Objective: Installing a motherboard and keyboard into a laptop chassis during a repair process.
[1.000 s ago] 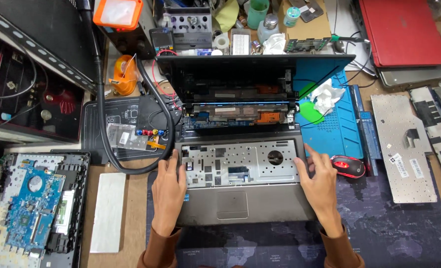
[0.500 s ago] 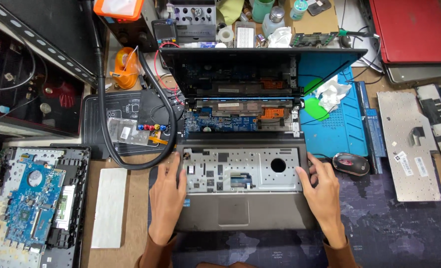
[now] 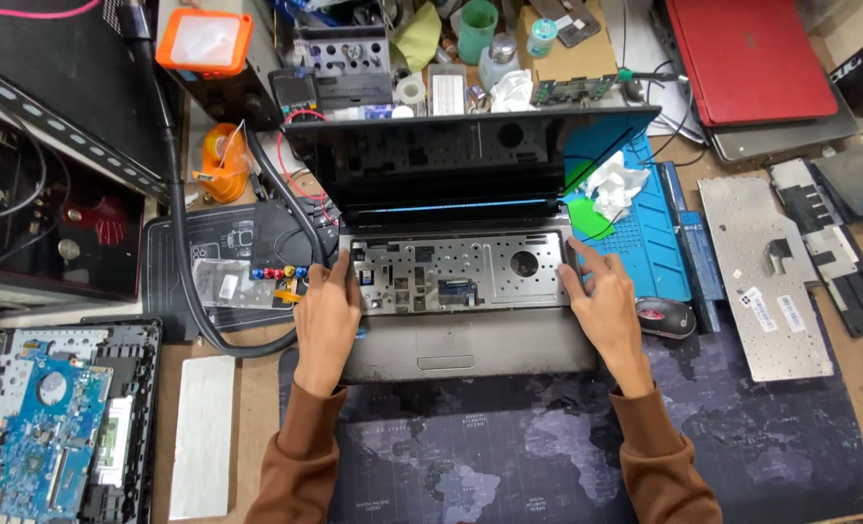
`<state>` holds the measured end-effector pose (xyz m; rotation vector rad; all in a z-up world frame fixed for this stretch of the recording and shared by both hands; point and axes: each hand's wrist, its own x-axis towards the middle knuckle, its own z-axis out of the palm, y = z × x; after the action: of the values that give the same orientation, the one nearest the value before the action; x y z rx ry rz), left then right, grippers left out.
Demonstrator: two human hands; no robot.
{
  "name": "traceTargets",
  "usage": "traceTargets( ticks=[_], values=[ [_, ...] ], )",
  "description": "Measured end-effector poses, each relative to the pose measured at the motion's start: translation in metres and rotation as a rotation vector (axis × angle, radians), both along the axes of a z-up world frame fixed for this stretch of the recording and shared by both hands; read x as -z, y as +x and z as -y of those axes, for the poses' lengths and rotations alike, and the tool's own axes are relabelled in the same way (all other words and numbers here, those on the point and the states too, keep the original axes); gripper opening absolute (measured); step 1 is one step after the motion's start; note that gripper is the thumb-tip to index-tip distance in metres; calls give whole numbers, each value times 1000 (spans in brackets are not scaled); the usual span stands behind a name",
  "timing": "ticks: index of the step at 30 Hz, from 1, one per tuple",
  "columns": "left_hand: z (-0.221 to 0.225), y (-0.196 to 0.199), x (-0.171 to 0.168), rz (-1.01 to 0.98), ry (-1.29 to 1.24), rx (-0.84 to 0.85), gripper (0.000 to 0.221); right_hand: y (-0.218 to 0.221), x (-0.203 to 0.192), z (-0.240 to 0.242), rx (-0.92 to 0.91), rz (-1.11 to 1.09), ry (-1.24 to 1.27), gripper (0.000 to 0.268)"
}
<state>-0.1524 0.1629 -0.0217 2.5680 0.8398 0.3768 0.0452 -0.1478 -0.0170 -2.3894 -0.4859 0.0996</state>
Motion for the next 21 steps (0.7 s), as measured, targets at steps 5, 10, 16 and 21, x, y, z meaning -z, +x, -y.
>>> traceTargets(
  ticks=[5,10,16,21],
  values=[
    [-4,6,17,21,52,3,39,11,-1,-5,9,-102,-19,46],
    [-6,9,26,-21,106,-4,42,11,-18,-11,33,-171,-50,43],
    [-17,14,30,-33,3,37,40,18,-28,-12,25,-188,-36,41],
    [-8,10,24,-63,33,4,43,22,-12,-5,3,-166,-29,42]
  ],
)
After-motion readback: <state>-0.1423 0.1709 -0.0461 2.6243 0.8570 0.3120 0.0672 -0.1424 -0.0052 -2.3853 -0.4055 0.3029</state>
